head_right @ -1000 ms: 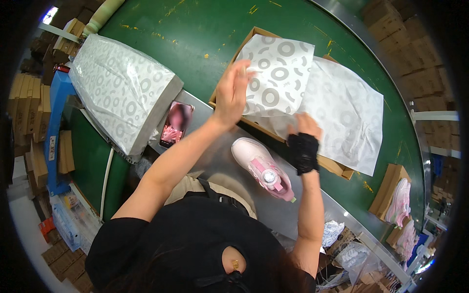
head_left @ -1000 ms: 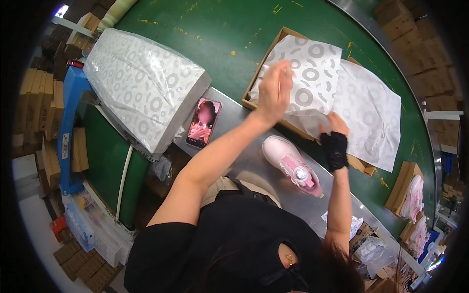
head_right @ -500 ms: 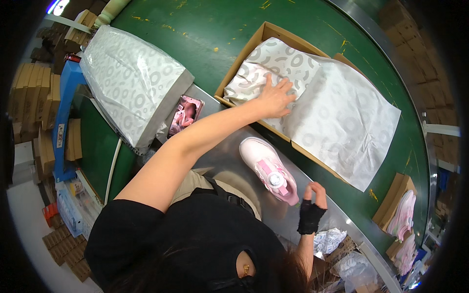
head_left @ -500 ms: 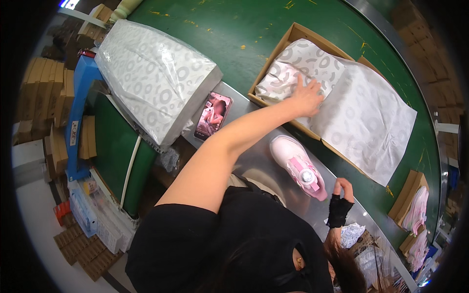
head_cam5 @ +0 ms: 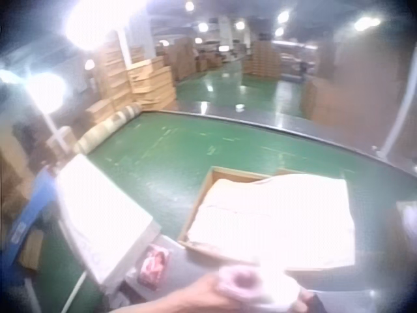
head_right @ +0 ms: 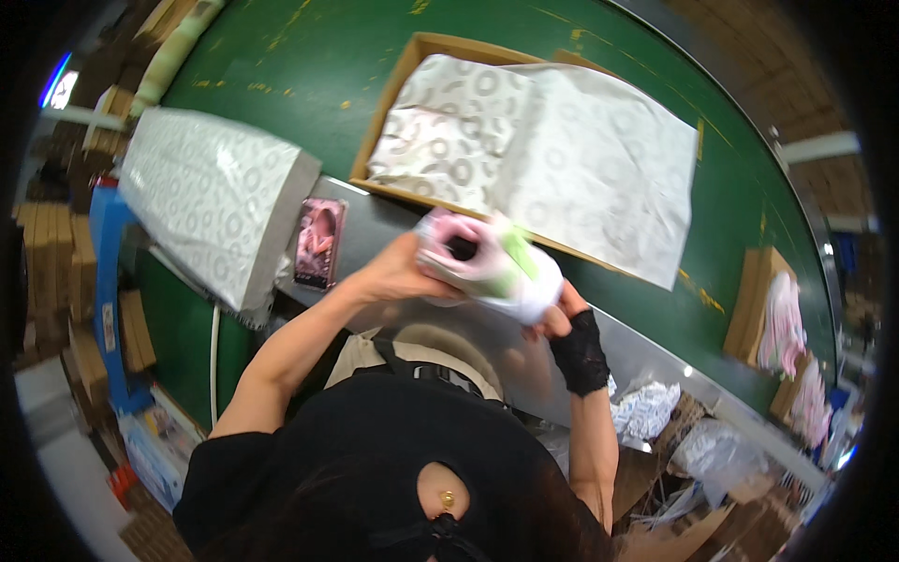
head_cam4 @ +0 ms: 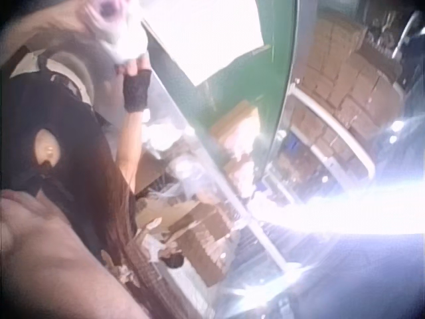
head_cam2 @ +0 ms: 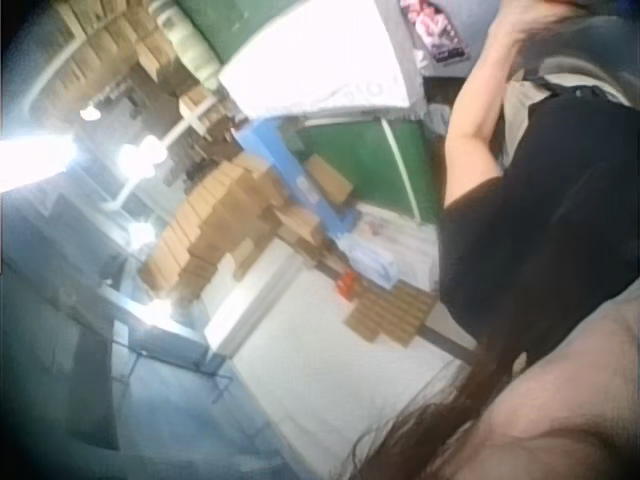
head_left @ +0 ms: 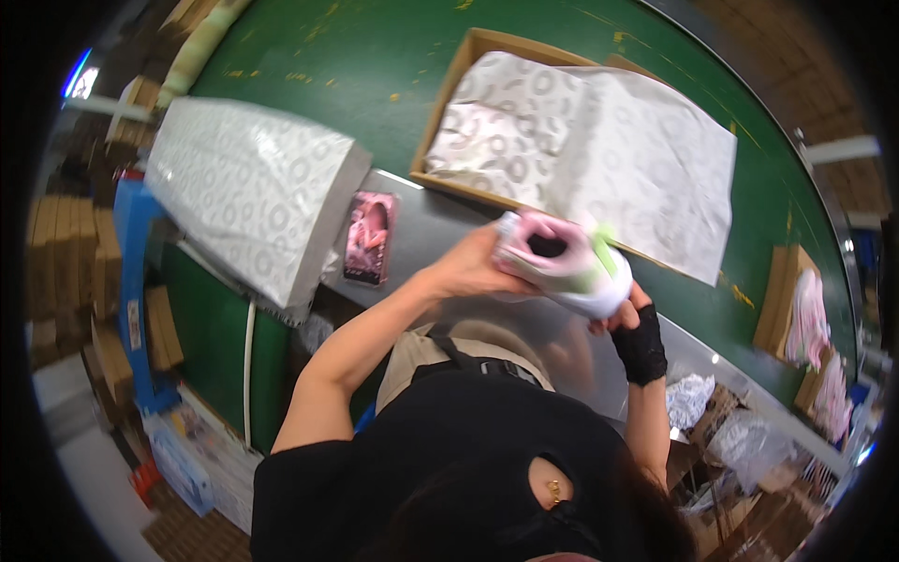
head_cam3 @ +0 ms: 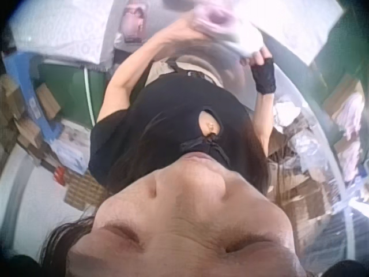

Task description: The person lines shoe boxes with wrapping paper, packs shoes into the boxes, closes the lids, and places the packaged boxes onto the conveyor belt.

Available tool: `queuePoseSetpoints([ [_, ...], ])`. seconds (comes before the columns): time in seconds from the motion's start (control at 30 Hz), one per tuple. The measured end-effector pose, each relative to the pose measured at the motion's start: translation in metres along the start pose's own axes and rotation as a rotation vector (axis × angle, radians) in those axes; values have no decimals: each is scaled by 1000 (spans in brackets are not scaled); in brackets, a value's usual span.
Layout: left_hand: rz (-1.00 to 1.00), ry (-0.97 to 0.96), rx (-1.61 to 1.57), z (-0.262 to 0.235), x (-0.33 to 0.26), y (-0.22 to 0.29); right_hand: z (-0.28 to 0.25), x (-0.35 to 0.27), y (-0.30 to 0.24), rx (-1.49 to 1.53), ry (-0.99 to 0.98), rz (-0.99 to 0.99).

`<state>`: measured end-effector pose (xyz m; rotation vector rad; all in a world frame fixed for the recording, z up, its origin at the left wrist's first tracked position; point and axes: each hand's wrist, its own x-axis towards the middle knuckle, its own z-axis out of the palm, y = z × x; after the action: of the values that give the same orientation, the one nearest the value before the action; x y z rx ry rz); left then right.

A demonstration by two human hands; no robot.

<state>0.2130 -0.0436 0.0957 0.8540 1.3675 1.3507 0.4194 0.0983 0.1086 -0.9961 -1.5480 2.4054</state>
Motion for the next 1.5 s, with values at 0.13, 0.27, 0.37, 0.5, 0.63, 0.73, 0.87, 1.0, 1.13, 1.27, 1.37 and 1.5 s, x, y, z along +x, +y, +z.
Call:
queuePoseSetpoints([
  [0.13,69,75,-51,-15,-6,39,20,6,-28,76,-104,-233],
  [0.27,17,101,-101,-25,4,46,16,11,-26,-32,-160,-172],
  [0.37,101,241,-81,-36,27,35,9,10,-14,-38,-160,-138],
  [0.5,252,486,-330,-50,94,19,0,9,11,-47,-67,-7],
  [0.63,-96,511,-512,-49,160,-24,-17,17,43,-77,-39,48],
  [0.73,-105,392,-195,-30,178,-59,-24,27,48,33,178,12],
  [0.87,-537,114,-189,-14,165,-29,-53,68,46,571,413,-15],
  [1.0,67,304,-208,-37,122,-15,-40,79,16,4,793,-371],
  [1.13,39,827,-50,-69,81,-7,-10,96,16,-1167,725,-835],
  [1.27,8,562,566,-69,82,-61,-3,123,60,-1677,791,-795],
  [1.37,18,660,616,-73,90,-92,3,123,58,-1690,736,-729],
  [1.5,-334,374,64,-103,94,-58,4,109,19,-1744,600,-619],
])
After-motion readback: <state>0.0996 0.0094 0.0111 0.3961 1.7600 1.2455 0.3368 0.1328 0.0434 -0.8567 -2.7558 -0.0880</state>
